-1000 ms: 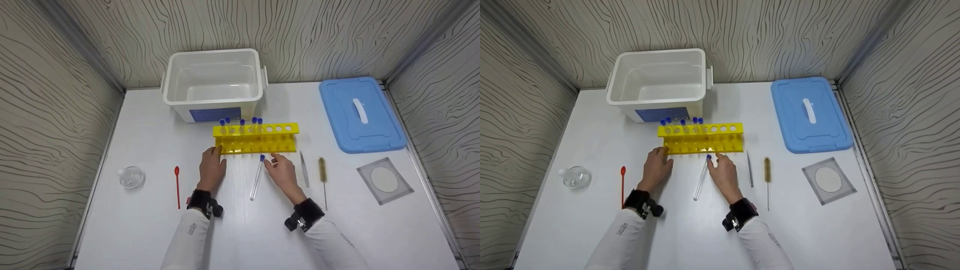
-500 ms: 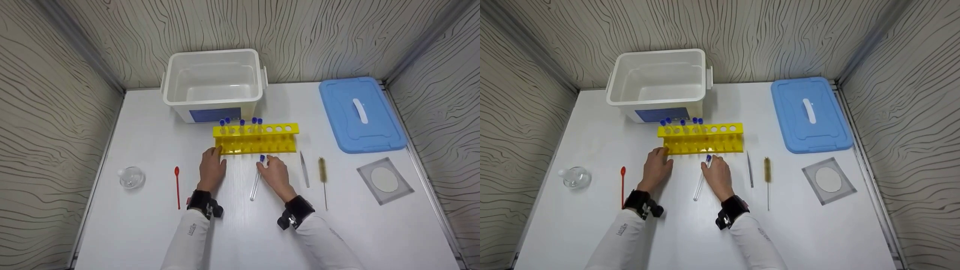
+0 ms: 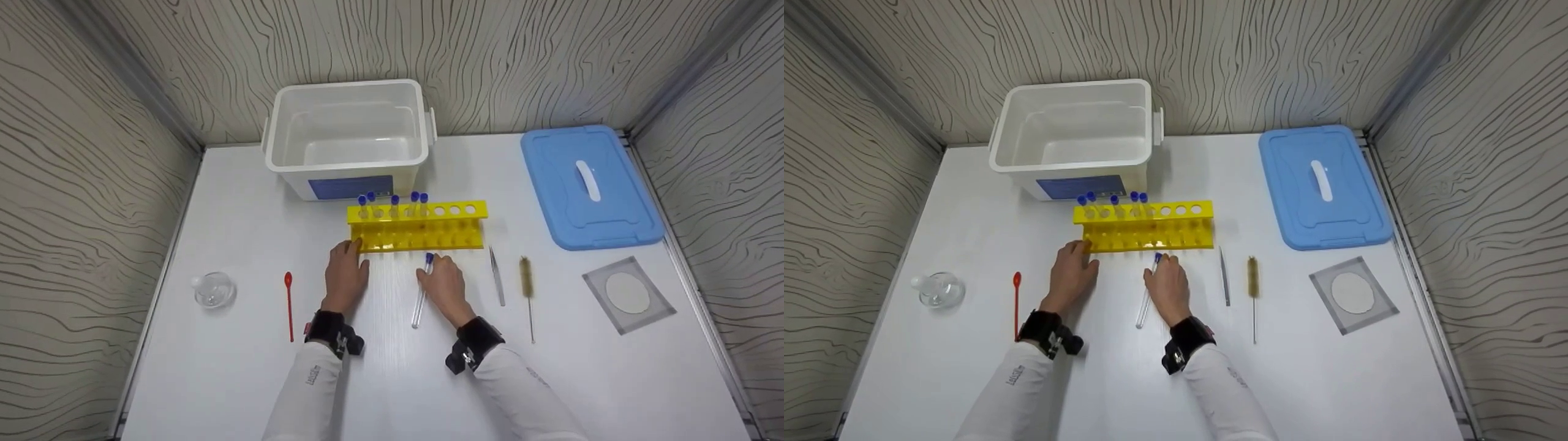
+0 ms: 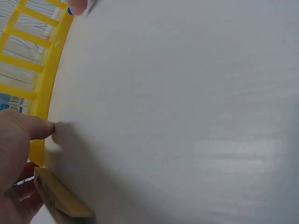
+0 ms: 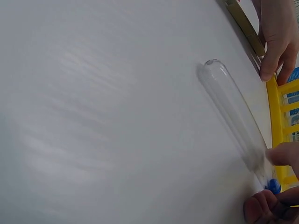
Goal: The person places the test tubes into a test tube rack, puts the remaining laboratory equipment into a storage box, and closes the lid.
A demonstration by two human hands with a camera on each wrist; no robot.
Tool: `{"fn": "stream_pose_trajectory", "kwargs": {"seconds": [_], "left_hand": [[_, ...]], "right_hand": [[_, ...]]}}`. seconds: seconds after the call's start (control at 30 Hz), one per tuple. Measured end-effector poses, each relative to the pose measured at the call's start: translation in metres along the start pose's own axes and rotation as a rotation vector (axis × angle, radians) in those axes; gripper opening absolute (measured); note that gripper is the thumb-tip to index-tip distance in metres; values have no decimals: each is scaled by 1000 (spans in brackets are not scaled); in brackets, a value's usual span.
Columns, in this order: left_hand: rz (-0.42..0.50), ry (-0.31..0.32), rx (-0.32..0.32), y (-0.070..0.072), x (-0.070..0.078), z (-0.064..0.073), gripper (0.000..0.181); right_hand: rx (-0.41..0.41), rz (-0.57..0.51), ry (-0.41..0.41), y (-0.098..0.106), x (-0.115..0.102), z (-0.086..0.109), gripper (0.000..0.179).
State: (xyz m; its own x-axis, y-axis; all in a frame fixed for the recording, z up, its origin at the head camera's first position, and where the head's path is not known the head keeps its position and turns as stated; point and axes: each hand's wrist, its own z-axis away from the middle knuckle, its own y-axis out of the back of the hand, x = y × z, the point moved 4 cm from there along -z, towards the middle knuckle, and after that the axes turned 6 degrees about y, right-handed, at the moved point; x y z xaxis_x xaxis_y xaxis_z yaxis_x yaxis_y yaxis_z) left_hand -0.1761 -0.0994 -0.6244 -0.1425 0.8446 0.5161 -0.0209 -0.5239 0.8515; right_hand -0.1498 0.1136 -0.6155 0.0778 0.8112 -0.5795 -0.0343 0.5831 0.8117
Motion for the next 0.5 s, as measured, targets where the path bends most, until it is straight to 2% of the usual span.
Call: {"fn": "stream_pose_trajectory", "kwargs": {"seconds": [0.27, 0.5], "left_hand": [[11, 13, -7, 0, -1, 0, 50], [17, 14, -7, 0, -1, -1, 50]], "right_hand": [[-10, 4, 16, 0, 2, -2, 27], [-25, -81, 9, 5, 4, -2, 24]]}}
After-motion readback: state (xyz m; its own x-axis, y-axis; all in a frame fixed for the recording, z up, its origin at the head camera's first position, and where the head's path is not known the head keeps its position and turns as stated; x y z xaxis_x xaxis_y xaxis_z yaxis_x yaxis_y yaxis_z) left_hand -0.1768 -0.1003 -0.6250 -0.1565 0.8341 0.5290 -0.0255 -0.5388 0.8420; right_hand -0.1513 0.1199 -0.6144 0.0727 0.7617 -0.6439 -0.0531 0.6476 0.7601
